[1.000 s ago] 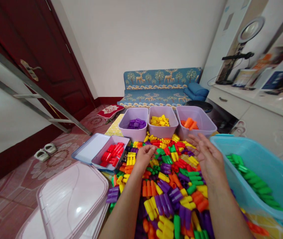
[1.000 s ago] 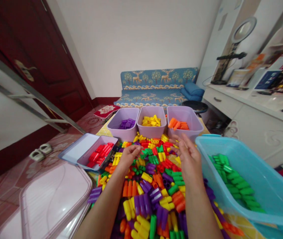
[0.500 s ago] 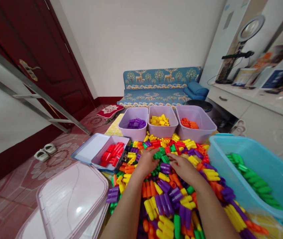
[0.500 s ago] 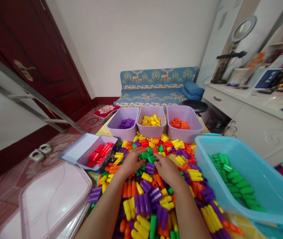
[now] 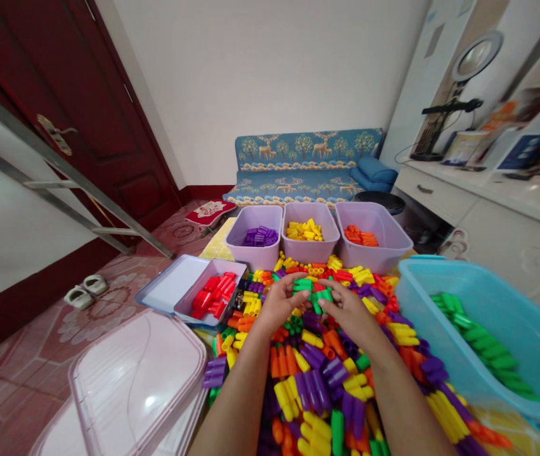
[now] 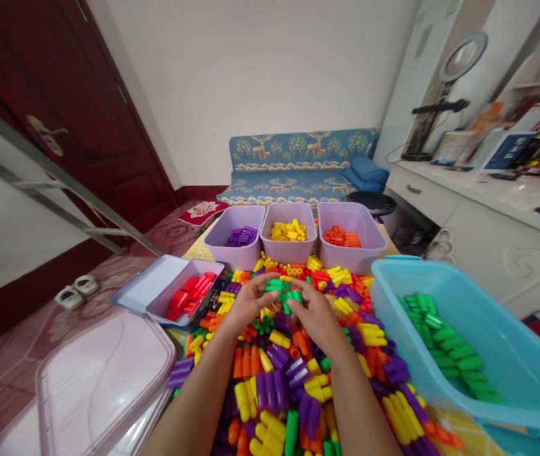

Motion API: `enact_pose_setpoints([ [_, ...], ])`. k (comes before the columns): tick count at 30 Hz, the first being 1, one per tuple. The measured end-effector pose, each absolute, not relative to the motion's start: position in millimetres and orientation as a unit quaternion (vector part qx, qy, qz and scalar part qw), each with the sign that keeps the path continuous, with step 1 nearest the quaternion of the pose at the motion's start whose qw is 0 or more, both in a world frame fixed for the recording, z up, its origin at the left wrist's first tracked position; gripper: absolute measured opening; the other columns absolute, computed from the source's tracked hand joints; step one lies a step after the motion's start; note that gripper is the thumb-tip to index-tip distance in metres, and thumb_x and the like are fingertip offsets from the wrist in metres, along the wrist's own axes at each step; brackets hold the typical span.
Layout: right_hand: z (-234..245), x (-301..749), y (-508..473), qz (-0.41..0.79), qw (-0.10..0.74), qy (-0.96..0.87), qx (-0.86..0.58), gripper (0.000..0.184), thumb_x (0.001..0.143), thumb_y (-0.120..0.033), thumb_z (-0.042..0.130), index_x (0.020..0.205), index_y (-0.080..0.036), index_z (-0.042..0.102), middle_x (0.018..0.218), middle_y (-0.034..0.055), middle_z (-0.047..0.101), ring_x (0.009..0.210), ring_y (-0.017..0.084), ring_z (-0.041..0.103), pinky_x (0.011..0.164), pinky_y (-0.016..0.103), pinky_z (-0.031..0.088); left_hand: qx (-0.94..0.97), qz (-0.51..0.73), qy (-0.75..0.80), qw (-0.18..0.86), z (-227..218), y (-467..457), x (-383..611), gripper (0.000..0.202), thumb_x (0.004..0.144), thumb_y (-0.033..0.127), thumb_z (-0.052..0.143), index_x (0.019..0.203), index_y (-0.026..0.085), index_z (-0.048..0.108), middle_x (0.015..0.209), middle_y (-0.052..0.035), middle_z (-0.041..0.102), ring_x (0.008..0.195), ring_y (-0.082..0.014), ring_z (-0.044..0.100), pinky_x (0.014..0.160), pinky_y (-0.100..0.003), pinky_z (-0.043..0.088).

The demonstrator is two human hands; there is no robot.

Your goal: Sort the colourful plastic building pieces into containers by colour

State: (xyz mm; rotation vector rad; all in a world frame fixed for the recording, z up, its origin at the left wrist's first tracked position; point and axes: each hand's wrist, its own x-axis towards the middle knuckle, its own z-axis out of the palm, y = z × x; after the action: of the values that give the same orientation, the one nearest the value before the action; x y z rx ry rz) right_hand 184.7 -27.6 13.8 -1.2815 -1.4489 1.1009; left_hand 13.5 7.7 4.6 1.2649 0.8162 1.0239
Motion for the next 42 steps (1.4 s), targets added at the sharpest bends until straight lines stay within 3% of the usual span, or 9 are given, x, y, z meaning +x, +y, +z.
enact_pose_setpoints([
  [3, 16, 193, -26, 0.428, 0.487, -0.538, -0.539, 0.042, 0.072, -0.035, 0.067, 0.109, -0.017, 0.061, 0.067, -0.0012, 0.065, 0.049, 0.012, 0.056, 0.051, 0.026, 0.046, 0.543, 0.459, 0.407, 0.574, 3, 10, 11, 0.065, 0.071, 0.040, 0.070, 0.126, 0.012, 0.049, 0.071, -0.0002, 0.063, 0.051, -0.0086, 0.057, 0.050, -0.019, 0.046],
  [6, 19, 204, -23, 0.368, 0.660, -0.407, -0.514, 0.036, 0.068, -0.037, 0.072, 0.098, -0.019, 0.062, 0.068, -0.0027, 0.063, 0.054, 0.012, 0.056, 0.055, 0.025, 0.046, 0.548, 0.461, 0.437, 0.544, -2, 13, 9, 0.056, 0.071, 0.038, 0.070, 0.118, 0.011, 0.055, 0.069, -0.0003, 0.063, 0.053, -0.0089, 0.056, 0.050, -0.019, 0.046],
  [10, 30, 218, -25, 0.288, 0.844, -0.229, -0.390, 0.020, 0.068, -0.026, 0.070, 0.084, -0.022, 0.059, 0.090, -0.0004, 0.066, 0.082, 0.014, 0.065, 0.076, 0.029, 0.051, 0.559, 0.457, 0.432, 0.541, -9, 15, 9, 0.046, 0.070, 0.037, 0.070, 0.108, 0.012, 0.060, 0.081, -0.0042, 0.066, 0.066, -0.0123, 0.061, 0.058, -0.022, 0.051],
  [15, 44, 225, -40, 0.276, 0.894, -0.156, -0.316, 0.015, 0.085, -0.036, 0.048, 0.092, -0.025, 0.055, 0.139, 0.0054, 0.047, 0.125, 0.019, 0.050, 0.101, 0.037, 0.041, 0.575, 0.447, 0.433, 0.531, -13, 17, 10, 0.041, 0.074, 0.033, 0.067, 0.110, 0.013, 0.061, 0.086, -0.0055, 0.067, 0.074, -0.0149, 0.062, 0.062, -0.023, 0.050],
  [20, 43, 225, -40, 0.300, 0.848, -0.204, -0.386, 0.041, 0.087, -0.053, 0.033, 0.114, -0.026, 0.049, 0.146, 0.0082, 0.038, 0.127, 0.023, 0.048, 0.093, 0.042, 0.047, 0.684, 0.403, 0.445, 0.415, -9, 13, 10, 0.030, 0.080, 0.032, 0.060, 0.105, 0.017, 0.067, 0.095, -0.0068, 0.069, 0.089, -0.0199, 0.062, 0.081, -0.032, 0.049],
  [23, 35, 218, -31, 0.355, 0.751, -0.284, -0.480, 0.045, 0.080, -0.054, 0.049, 0.111, -0.022, 0.055, 0.129, 0.0125, 0.057, 0.118, 0.027, 0.055, 0.084, 0.039, 0.050, 0.750, 0.362, 0.437, 0.340, -6, 7, 12, 0.034, 0.080, 0.040, 0.061, 0.108, 0.021, 0.068, 0.116, -0.0103, 0.064, 0.111, -0.0266, 0.055, 0.097, -0.041, 0.041],
  [26, 20, 203, -23, 0.423, 0.606, -0.409, -0.536, 0.048, 0.072, -0.048, 0.065, 0.110, -0.019, 0.059, 0.112, 0.0130, 0.066, 0.110, 0.027, 0.060, 0.089, 0.041, 0.048, 0.786, 0.321, 0.437, 0.298, -10, 4, 15, 0.043, 0.078, 0.049, 0.061, 0.114, 0.025, 0.066, 0.131, -0.0115, 0.055, 0.125, -0.0307, 0.045, 0.106, -0.047, 0.032],
  [32, -16, 179, -15, 0.436, 0.466, -0.526, -0.562, 0.075, 0.066, -0.039, 0.068, 0.134, -0.019, 0.043, 0.141, 0.0156, 0.045, 0.131, 0.027, 0.041, 0.107, 0.046, 0.033, 0.773, 0.311, 0.451, 0.319, -20, 7, 15, 0.055, 0.079, 0.049, 0.059, 0.127, 0.022, 0.057, 0.137, -0.0145, 0.049, 0.129, -0.0304, 0.042, 0.108, -0.047, 0.030],
  [42, -14, 179, -21, 0.451, 0.434, -0.579, -0.523, 0.051, 0.072, -0.030, 0.066, 0.123, -0.028, 0.057, 0.133, 0.0038, 0.055, 0.129, 0.024, 0.045, 0.109, 0.047, 0.032, 0.755, 0.354, 0.407, 0.372, -11, 12, 10, 0.030, 0.073, 0.026, 0.068, 0.102, 0.018, 0.070, 0.103, -0.0082, 0.061, 0.100, -0.0214, 0.056, 0.090, -0.033, 0.045],
])
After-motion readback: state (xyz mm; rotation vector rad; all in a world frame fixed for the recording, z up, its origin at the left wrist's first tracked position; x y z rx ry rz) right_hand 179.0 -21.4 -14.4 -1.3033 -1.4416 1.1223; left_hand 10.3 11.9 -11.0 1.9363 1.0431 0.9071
